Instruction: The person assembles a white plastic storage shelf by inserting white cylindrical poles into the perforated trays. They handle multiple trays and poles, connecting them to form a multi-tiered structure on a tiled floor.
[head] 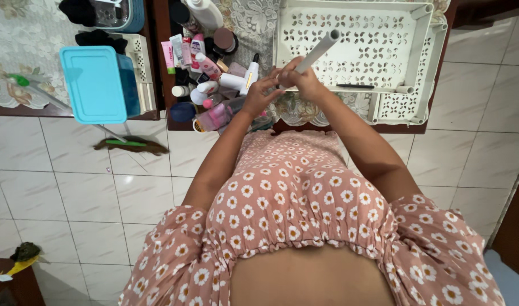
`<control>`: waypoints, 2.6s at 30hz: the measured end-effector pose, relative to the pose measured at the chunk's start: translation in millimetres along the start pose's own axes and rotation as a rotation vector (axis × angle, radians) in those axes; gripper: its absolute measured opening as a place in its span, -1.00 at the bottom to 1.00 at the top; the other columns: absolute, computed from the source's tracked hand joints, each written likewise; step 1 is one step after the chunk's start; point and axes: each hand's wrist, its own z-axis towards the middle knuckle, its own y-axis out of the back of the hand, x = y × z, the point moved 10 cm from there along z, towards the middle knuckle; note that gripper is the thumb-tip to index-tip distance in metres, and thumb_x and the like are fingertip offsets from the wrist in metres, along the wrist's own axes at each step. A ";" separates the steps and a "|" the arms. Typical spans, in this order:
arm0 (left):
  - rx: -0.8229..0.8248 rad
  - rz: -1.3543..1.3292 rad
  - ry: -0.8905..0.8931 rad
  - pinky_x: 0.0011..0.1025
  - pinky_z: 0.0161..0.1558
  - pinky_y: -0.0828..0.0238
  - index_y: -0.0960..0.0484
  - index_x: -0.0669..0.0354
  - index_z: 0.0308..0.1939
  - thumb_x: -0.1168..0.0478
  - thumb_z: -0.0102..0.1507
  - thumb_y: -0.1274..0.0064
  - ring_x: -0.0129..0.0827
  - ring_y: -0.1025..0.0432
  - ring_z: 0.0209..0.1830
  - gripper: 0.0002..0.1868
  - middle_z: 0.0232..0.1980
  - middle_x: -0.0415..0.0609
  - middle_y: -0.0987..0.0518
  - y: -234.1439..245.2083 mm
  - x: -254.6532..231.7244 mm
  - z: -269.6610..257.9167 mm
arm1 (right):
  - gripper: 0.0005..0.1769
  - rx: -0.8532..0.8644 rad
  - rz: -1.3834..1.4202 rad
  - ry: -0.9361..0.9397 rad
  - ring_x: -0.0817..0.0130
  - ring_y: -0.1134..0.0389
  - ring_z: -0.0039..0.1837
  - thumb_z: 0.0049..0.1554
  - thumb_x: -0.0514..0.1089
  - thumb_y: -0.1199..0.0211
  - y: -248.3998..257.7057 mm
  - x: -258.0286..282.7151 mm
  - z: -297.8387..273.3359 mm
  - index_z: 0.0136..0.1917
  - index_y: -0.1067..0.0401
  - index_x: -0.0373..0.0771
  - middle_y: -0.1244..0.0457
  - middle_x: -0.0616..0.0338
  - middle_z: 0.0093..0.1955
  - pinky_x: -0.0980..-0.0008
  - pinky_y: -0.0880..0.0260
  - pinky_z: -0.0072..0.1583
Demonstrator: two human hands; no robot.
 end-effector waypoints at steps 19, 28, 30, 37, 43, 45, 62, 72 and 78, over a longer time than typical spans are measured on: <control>-0.139 0.563 -0.187 0.03 0.52 0.02 -0.62 0.11 0.15 0.20 0.37 -0.14 0.05 -0.02 0.64 -0.73 0.52 0.08 -0.34 -31.3 -105.7 5.3 | -0.76 -0.429 0.124 0.464 0.50 -0.09 -0.32 0.37 -0.02 0.17 50.7 185.6 -158.0 0.13 -0.22 -0.18 -0.17 0.24 -0.23 0.49 -0.21 -0.26; 0.188 0.564 -0.385 0.05 0.54 -0.03 -0.57 0.10 0.24 0.22 0.36 -0.14 0.01 -0.07 0.64 -0.64 0.55 0.07 -0.30 -175.7 -140.2 27.3 | -0.61 -0.752 0.125 0.521 0.45 -0.18 -0.22 0.36 -0.23 0.17 157.7 198.2 -270.0 0.39 -0.23 -0.36 -0.24 0.09 -0.01 0.43 -0.28 -0.15; 0.254 0.549 -0.406 0.04 0.53 -0.04 -0.57 0.10 0.25 0.23 0.36 -0.15 0.01 -0.09 0.62 -0.63 0.55 0.08 -0.29 -205.9 -146.4 30.7 | -0.61 -0.801 0.114 0.481 0.46 -0.21 -0.17 0.37 -0.26 0.15 180.1 190.2 -286.0 0.42 -0.23 -0.35 -0.27 0.11 -0.01 0.43 -0.28 -0.12; 0.351 0.530 -0.431 0.01 0.52 -0.09 -0.52 0.13 0.29 0.29 0.35 -0.12 0.01 -0.15 0.60 -0.59 0.55 0.10 -0.27 -275.9 -165.9 47.6 | -0.67 -0.946 0.097 0.315 0.52 -0.27 -0.14 0.39 -0.29 0.00 271.9 120.6 -329.5 0.39 -0.30 -0.38 -0.28 0.17 -0.01 0.47 -0.35 -0.07; 0.386 0.546 -0.403 0.02 0.52 -0.08 -0.52 0.13 0.28 0.32 0.32 -0.10 0.04 -0.15 0.59 -0.58 0.55 0.13 -0.28 -313.2 -176.1 59.4 | -0.60 -1.065 0.076 0.102 0.52 -0.30 -0.17 0.31 -0.31 -0.18 361.6 15.0 -344.0 0.40 -0.29 -0.40 -0.28 0.20 -0.09 0.50 -0.34 -0.12; 0.403 0.544 -0.419 0.01 0.55 -0.06 -0.51 0.11 0.29 0.31 0.33 -0.10 0.04 -0.14 0.60 -0.58 0.55 0.13 -0.27 -329.6 -177.8 63.1 | -0.58 -1.055 0.112 0.069 0.51 -0.31 -0.16 0.30 -0.31 -0.21 386.1 -20.8 -344.4 0.40 -0.28 -0.40 -0.28 0.20 -0.09 0.51 -0.32 -0.13; 0.709 0.592 -0.269 0.02 0.49 -0.06 -0.54 0.19 0.23 0.29 0.27 -0.03 0.09 -0.12 0.57 -0.58 0.50 0.22 -0.27 -450.3 -110.8 46.7 | -0.50 -0.940 -0.291 -0.359 0.36 -0.42 0.03 0.05 -0.39 -0.35 471.9 -147.3 -321.9 0.28 -0.48 -0.26 -0.40 0.12 0.01 0.40 -0.40 0.08; 0.686 0.512 -0.117 0.05 0.44 -0.11 -0.52 0.20 0.21 0.30 0.22 -0.11 0.20 -0.13 0.52 -0.55 0.49 0.26 -0.27 -447.9 -74.2 57.9 | -0.49 -0.993 -0.254 -0.289 0.37 -0.44 -0.03 -0.03 -0.38 -0.36 486.2 -167.6 -294.5 0.22 -0.49 -0.27 -0.38 0.08 0.04 0.38 -0.53 0.00; 0.652 0.478 -0.086 0.02 0.43 -0.15 -0.52 0.21 0.19 0.33 0.22 -0.10 0.23 -0.17 0.52 -0.56 0.48 0.27 -0.28 -448.0 -75.1 59.7 | -0.57 -0.965 -0.545 -0.323 0.29 -0.45 -0.07 -0.06 -0.34 -0.46 483.8 -156.1 -280.4 0.12 -0.53 -0.33 -0.42 0.03 -0.08 0.32 -0.47 0.04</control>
